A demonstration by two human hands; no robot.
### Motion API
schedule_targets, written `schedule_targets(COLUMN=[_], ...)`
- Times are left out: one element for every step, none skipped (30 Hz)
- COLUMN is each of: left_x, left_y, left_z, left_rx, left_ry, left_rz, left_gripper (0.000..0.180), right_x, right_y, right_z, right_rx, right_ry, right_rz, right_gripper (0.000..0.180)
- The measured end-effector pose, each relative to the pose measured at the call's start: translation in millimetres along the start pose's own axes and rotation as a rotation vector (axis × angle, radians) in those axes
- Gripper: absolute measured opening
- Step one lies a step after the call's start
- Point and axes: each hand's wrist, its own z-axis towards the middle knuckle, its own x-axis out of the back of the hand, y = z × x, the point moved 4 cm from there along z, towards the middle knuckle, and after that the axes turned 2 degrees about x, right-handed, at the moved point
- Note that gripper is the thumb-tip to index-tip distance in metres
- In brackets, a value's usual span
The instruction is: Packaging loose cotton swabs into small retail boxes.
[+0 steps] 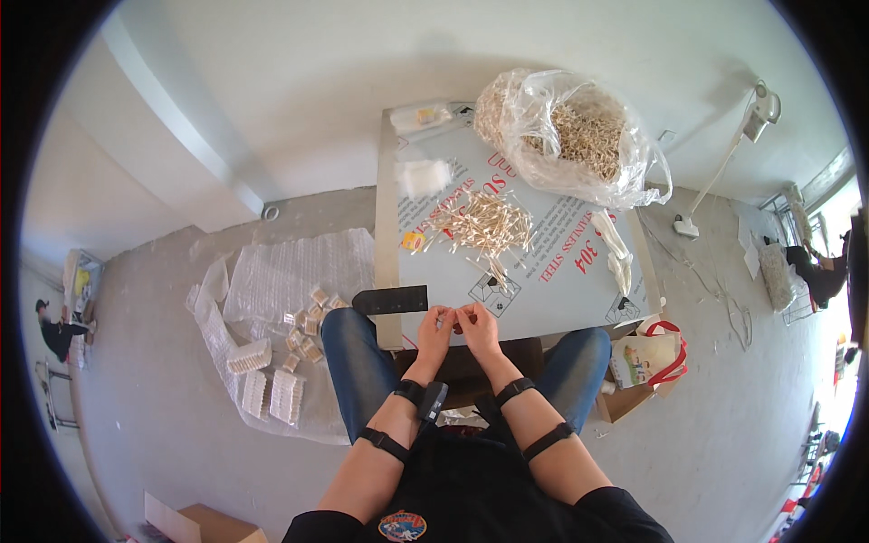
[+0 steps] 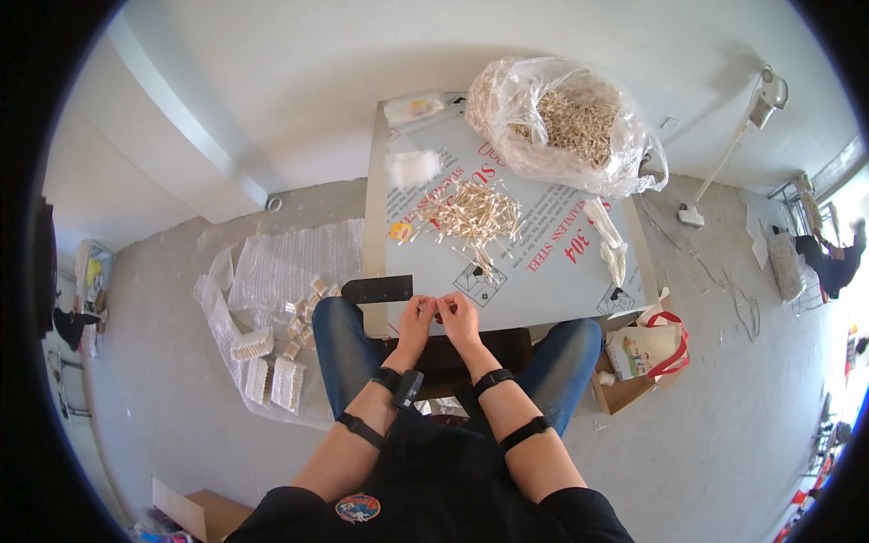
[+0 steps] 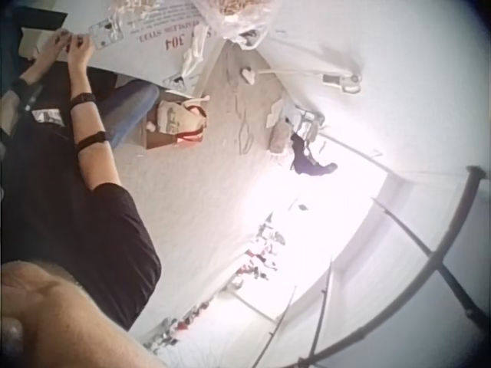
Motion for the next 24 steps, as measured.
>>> schedule_targets(left_x=[0,1,-2,-4,-4,-2,0,1,1,-1,-2,-1,1,3,4,4,4,4,4,4,5,6,6,8], left_y=[-1,-2,1,8,14,13,12,12,12,9,7,7,7,6,5,2,-2,-1,0,0,-2,-2,-3,-6], left_z=[1,2,-1,-2,-1,-2,-2,-3,-1,-2,-2,-4,-5,-6,-7,-8,-10,-9,-9,-8,-8,-8,-8,-5], left_rx=[0.004,0.008,0.01,0.038,0.066,0.068,0.052,0.036,0.031,0.072,0.113,0.115,0.102,0.09,0.091,0.146,0.2,0.197,0.185,0.173,0.175,0.145,0.114,0.108], left_ry=[0.002,0.005,-0.002,0.026,0.055,0.053,0.034,0.015,0.016,-0.011,-0.038,-0.037,-0.02,-0.003,-0.007,-0.028,-0.049,-0.051,-0.047,-0.044,-0.046,-0.06,-0.074,-0.068], left_rz=[-0.018,-0.036,-0.036,-0.063,-0.089,-0.088,-0.03,0.028,0.028,0.003,-0.022,-0.019,-0.105,-0.19,-0.189,-0.173,-0.157,-0.156,-0.183,-0.21,-0.209,-0.175,-0.142,-0.142], left_gripper=[0.022,0.024,0.024,0.023,0.022,0.022,0.022,0.021,0.021,0.022,0.023,0.023,0.024,0.025,0.025,0.026,0.028,0.028,0.028,0.028,0.028,0.029,0.03,0.03], right_x=[-3,-5,-4,-3,-1,0,0,-1,-2,-1,1,1,0,0,1,1,1,0,0,0,0,0,-1,-4], right_y=[-1,-2,-3,-5,-7,-4,0,7,9,8,7,6,4,2,4,6,6,4,2,1,6,9,14,11], right_z=[0,1,2,3,4,0,-3,-4,-1,2,4,3,1,-1,-4,-6,-7,-6,-4,-3,-4,-5,-5,0], right_rx=[-0.001,0.005,0.009,0.01,0.035,0.056,0.053,-0.028,-0.102,-0.097,-0.096,-0.101,-0.103,-0.089,-0.075,-0.078,-0.049,-0.015,-0.013,-0.019,-0.029,-0.032,-0.052,-0.063], right_ry=[0.0,0.012,0.029,0.034,0.05,0.062,0.063,0.041,0.017,0.018,0.01,-0.001,-0.002,-0.007,-0.008,-0.005,-0.002,0.001,0.003,0.004,0.005,0.007,0.002,-0.009], right_rz=[0.002,-0.012,-0.028,-0.028,-0.021,-0.014,-0.014,0.068,0.15,0.152,0.138,0.125,0.127,0.093,0.058,0.059,0.022,-0.015,-0.013,0.043,0.098,0.099,0.11,0.122], right_gripper=[0.012,0.013,0.014,0.014,0.015,0.017,0.017,0.016,0.016,0.016,0.017,0.017,0.017,0.018,0.018,0.018,0.02,0.021,0.021,0.022,0.022,0.022,0.022,0.021])
